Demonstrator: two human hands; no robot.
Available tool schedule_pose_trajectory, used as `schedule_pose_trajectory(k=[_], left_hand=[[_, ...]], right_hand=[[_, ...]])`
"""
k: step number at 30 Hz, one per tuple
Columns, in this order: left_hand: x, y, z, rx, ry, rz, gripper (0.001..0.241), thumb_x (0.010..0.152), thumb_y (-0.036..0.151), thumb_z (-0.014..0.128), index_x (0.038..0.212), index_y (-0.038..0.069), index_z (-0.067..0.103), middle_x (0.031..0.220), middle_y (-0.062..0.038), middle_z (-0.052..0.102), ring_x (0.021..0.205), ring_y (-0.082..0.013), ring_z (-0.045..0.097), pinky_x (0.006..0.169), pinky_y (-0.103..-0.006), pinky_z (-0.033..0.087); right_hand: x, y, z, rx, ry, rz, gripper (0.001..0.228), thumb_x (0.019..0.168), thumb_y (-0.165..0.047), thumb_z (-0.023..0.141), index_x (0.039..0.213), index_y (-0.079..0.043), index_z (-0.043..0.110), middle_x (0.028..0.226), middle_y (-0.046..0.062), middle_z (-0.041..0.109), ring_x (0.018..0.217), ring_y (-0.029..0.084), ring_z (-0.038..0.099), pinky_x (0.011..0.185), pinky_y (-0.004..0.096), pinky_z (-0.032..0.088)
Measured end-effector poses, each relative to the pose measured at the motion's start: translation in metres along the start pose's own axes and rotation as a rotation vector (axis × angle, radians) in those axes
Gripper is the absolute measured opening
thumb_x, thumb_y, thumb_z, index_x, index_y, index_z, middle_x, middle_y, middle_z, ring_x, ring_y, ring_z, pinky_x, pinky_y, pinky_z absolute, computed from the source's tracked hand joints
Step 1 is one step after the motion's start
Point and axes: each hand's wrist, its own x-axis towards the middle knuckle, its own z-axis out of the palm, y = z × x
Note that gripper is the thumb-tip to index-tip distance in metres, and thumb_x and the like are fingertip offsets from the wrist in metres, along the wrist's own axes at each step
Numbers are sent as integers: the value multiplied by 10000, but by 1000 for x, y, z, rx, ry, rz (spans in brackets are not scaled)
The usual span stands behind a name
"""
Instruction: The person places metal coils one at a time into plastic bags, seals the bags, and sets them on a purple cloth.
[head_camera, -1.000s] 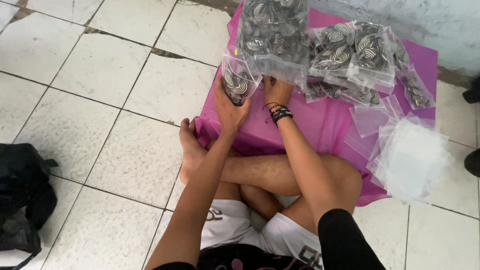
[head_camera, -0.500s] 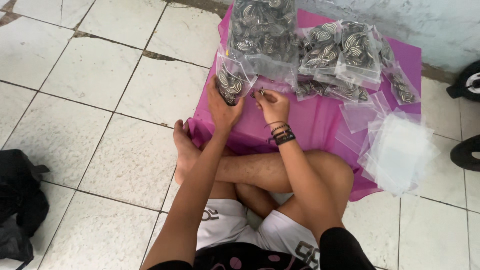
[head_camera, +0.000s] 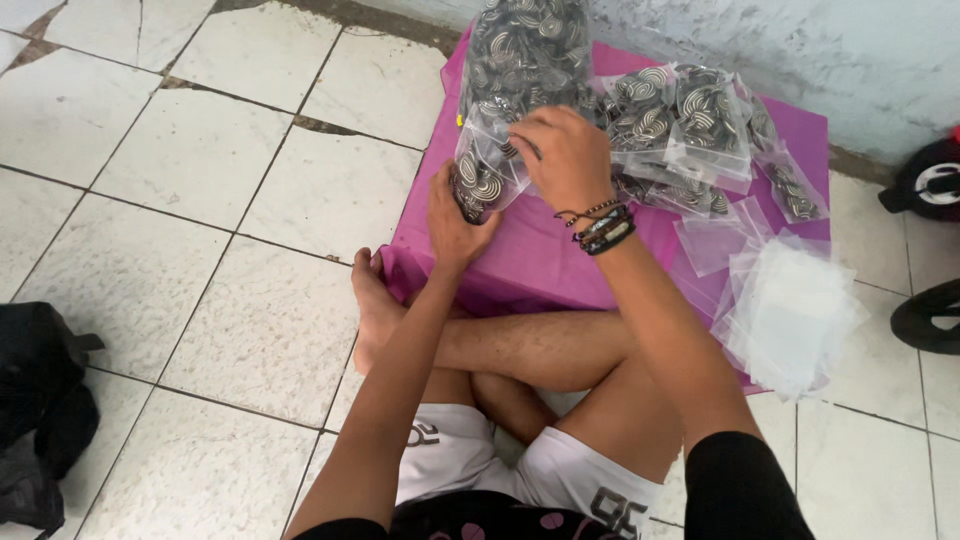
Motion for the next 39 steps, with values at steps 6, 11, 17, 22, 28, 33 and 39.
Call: schedule_pose_trajectory(k=[6, 11, 17, 22, 28, 33, 39], left_hand=[[-1, 1, -1, 45, -48, -30, 896, 760, 407, 783, 1487, 70, 381, 1378, -177, 545, 1267, -369, 568, 1078, -500, 488], [-2, 2, -1, 37, -40, -28, 899, 759, 386, 791, 1494, 72, 380, 1382, -175, 546, 1263, -367, 579, 1058, -496, 502], [-5, -16, 12, -6, 91, -40, 959, 711, 316, 869, 1505, 41, 407, 1360, -235, 561, 1268, -434, 588, 1106, -524, 488], [-11, -34, 19, 7, 358, -179, 1086, 688, 502, 976, 1536, 84, 441, 1379, -203, 602, 1283, -391, 638, 1126, -468, 512], [1, 2, 9, 1, 357, -39, 907, 714, 382, 951, 1442, 56, 519, 1278, -196, 646, 1213, -384, 681, 1073, -433, 549], [-5, -9, 15, -40, 279, -51, 998, 633, 329, 970, 1461, 37, 497, 1289, -252, 631, 1213, -458, 654, 1077, -522, 532], [-4, -14, 13, -62, 211, -21, 1015, 622, 245, 978, 1466, 19, 463, 1301, -272, 600, 1223, -497, 625, 1089, -563, 505]], right_hand=[[27, -3, -7, 125, -336, 34, 157, 993, -288, 728, 1071, -197, 829, 1278, 58, 716, 1114, 286, 596, 930, 499, 511], [29, -7, -13, 254, -348, 137, 203, 1010, -309, 707, 1114, -163, 802, 1328, 67, 677, 1220, 274, 586, 1074, 578, 418], [-25, -9, 23, 673, 276, 490, 349, 1079, -402, 582, 1009, -86, 711, 873, 48, 697, 708, 106, 665, 571, 187, 542], [-116, -2, 112, 444, 363, 645, 222, 1041, -299, 653, 877, -166, 722, 738, 75, 711, 730, 270, 723, 666, 341, 560], [-88, 1, 130, 96, 269, 358, 206, 902, -133, 775, 1092, -62, 742, 973, 164, 712, 928, 375, 696, 878, 480, 548], [-73, 36, 182, -127, 47, 502, 295, 907, -338, 765, 759, -84, 743, 651, 167, 683, 661, 428, 717, 592, 519, 563], [-90, 53, 201, -64, 83, 412, 152, 925, -178, 723, 841, -71, 791, 682, 205, 704, 692, 441, 723, 584, 520, 568]])
